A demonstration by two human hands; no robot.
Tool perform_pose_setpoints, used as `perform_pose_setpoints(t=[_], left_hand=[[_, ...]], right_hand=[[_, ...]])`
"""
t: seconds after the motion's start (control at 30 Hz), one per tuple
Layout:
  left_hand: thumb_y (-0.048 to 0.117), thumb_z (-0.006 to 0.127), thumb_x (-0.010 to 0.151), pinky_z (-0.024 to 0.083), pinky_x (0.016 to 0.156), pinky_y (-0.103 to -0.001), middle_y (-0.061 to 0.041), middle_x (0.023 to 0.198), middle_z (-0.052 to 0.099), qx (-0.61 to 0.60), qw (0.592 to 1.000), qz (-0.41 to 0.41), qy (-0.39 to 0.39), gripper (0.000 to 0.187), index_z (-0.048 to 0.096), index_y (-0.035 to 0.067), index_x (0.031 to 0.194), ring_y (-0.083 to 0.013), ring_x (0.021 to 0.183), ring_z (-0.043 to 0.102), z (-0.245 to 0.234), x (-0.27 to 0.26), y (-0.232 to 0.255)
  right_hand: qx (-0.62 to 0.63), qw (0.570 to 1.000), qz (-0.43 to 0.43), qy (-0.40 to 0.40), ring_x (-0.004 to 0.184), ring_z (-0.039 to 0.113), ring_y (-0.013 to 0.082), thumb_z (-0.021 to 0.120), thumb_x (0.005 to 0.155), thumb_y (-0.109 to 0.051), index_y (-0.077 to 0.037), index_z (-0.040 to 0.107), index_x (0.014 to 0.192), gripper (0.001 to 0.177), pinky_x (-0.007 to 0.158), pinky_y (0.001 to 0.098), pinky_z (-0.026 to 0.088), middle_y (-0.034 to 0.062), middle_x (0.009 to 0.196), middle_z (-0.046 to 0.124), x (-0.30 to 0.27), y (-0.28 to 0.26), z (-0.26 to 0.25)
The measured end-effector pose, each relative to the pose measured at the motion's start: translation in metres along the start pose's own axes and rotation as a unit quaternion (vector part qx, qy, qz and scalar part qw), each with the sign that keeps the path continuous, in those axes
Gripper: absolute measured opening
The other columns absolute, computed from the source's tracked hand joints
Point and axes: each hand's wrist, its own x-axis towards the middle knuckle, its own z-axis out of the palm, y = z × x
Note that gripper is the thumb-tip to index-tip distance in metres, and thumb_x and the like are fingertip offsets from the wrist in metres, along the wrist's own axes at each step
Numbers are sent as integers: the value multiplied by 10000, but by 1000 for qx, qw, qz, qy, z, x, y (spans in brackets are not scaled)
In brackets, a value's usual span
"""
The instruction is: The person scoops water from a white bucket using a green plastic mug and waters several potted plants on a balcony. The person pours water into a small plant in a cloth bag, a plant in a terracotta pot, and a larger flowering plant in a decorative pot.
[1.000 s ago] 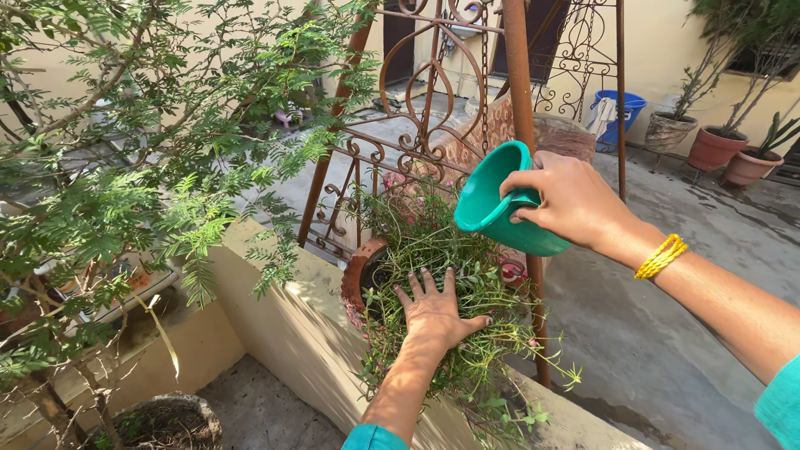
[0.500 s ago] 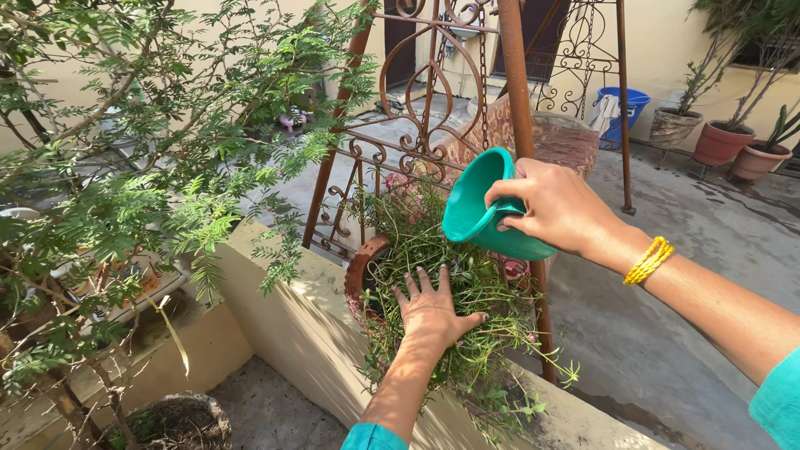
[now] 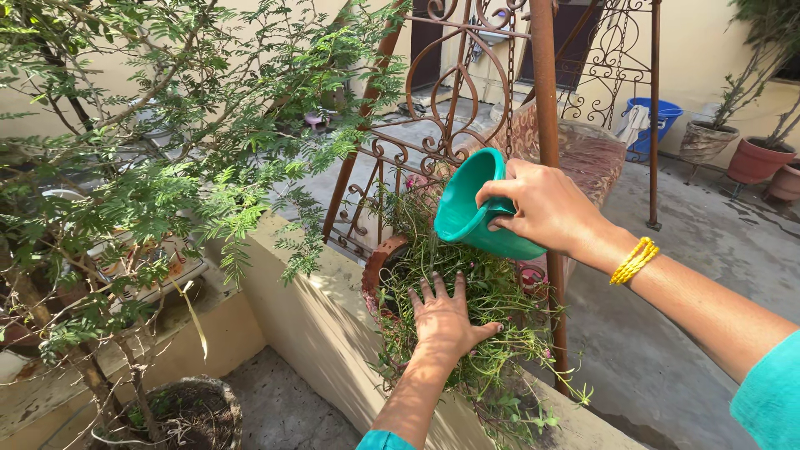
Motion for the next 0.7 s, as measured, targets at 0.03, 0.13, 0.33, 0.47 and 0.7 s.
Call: perform_pose_setpoints(t=[0.03, 0.13, 0.33, 0.47, 0.7], left_hand=[[834, 669, 722, 17, 1237, -612, -276, 1681, 83, -2, 1000, 1, 3, 1273, 103, 175, 1652, -472, 1553, 68, 1, 0, 0], [829, 673, 719, 12, 1234, -611, -273, 1682, 90, -1, 1000, 6, 5, 1268, 115, 173, 1649, -478, 1552, 71, 3, 1, -1], [845, 651, 719, -40, 1229, -618, -289, 1666, 104, 14, 1000, 21, 3, 1282, 95, 161, 1650, -490, 1541, 68, 3, -1, -3], [845, 640, 730, -48, 1225, -630, -294, 1662, 124, 8, 999, 34, 18, 1274, 105, 142, 1647, -492, 1543, 70, 4, -4, -4], [851, 629, 732, -41, 1221, -636, -298, 1660, 116, 0, 999, 35, 10, 1277, 91, 141, 1647, -495, 1540, 75, 5, -3, -4]], right_hand=[[6, 1000, 22, -18, 834, 682, 304, 860, 695, -206, -184, 741, 1057, 382, 743, 451, 527, 90, 939, 646, 2, -1, 1], [7, 998, 52, -44, 825, 692, 284, 851, 723, -206, -199, 735, 1081, 376, 750, 438, 531, 80, 947, 641, 7, -2, 2], [-3, 1000, 12, -18, 890, 673, 304, 868, 697, -192, -192, 738, 1081, 405, 759, 450, 530, 85, 940, 651, 16, 2, 10], [-12, 1000, 9, -26, 897, 671, 313, 875, 685, -199, -197, 738, 1091, 428, 760, 457, 531, 89, 950, 651, 22, 7, 14], [-7, 1000, -11, -18, 898, 678, 323, 876, 686, -192, -192, 734, 1085, 424, 765, 455, 535, 108, 963, 646, 35, 7, 20]])
